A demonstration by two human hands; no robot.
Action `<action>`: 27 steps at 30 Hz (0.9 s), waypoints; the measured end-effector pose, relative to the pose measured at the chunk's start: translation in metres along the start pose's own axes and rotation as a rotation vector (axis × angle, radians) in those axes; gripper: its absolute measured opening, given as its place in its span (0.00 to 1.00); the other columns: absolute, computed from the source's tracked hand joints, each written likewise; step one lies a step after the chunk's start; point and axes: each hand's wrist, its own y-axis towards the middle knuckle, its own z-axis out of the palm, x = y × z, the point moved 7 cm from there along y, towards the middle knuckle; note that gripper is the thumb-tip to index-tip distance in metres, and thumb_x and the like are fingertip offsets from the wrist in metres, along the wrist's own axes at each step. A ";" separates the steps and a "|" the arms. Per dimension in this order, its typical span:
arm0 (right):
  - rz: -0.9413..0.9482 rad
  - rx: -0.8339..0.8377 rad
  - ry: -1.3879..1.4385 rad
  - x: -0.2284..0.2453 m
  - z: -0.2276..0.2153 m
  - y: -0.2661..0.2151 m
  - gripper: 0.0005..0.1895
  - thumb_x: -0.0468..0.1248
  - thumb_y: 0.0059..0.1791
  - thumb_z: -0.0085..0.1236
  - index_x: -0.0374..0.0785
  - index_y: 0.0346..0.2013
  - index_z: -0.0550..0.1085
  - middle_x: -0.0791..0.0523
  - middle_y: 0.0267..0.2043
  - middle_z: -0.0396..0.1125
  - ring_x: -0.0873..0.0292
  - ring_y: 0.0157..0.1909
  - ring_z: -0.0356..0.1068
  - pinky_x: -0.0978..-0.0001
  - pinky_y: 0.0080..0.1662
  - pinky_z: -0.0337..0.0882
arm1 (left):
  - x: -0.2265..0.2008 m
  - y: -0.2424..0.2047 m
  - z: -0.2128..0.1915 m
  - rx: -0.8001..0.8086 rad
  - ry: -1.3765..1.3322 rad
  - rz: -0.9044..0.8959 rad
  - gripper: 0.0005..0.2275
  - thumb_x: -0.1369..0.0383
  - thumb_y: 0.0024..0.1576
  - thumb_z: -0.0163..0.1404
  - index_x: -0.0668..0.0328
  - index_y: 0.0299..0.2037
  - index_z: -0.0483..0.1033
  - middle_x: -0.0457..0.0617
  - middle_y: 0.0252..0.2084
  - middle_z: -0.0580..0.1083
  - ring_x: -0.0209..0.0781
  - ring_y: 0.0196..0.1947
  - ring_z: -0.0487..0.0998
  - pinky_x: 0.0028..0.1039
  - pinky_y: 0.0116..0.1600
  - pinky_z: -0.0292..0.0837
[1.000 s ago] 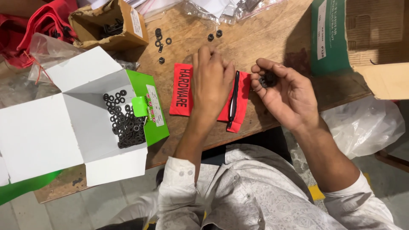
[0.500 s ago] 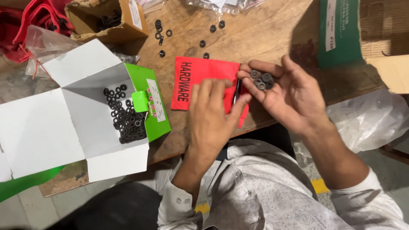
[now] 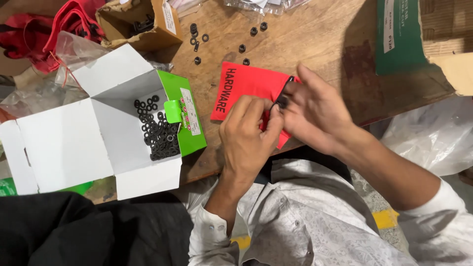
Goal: Counting black washers and packing them into a red hardware bag and cardboard boxes.
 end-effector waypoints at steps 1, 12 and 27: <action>0.026 0.055 -0.008 -0.002 0.017 0.007 0.35 0.58 0.61 0.40 0.24 0.60 0.64 0.44 0.58 0.65 0.48 0.60 0.66 0.53 0.67 0.66 | 0.003 0.000 0.000 0.023 -0.091 -0.053 0.04 0.73 0.58 0.58 0.63 0.36 0.76 0.49 0.35 0.73 0.42 0.30 0.78 0.30 0.35 0.76; 0.053 0.148 -0.256 -0.009 0.091 0.020 0.53 0.70 0.53 0.30 0.22 0.69 0.58 0.48 0.62 0.60 0.55 0.62 0.60 0.63 0.68 0.60 | 0.017 0.004 -0.052 -0.233 -0.075 -0.106 0.04 0.77 0.59 0.60 0.67 0.39 0.77 0.48 0.39 0.74 0.32 0.31 0.78 0.21 0.35 0.76; -0.899 -0.452 -1.844 0.114 0.082 0.035 0.17 0.35 0.57 0.54 0.35 0.61 0.73 0.47 0.52 0.73 0.48 0.54 0.72 0.56 0.54 0.70 | 0.055 0.011 0.018 0.011 -0.318 -0.243 0.03 0.74 0.56 0.59 0.63 0.34 0.78 0.45 0.32 0.74 0.28 0.25 0.76 0.20 0.29 0.73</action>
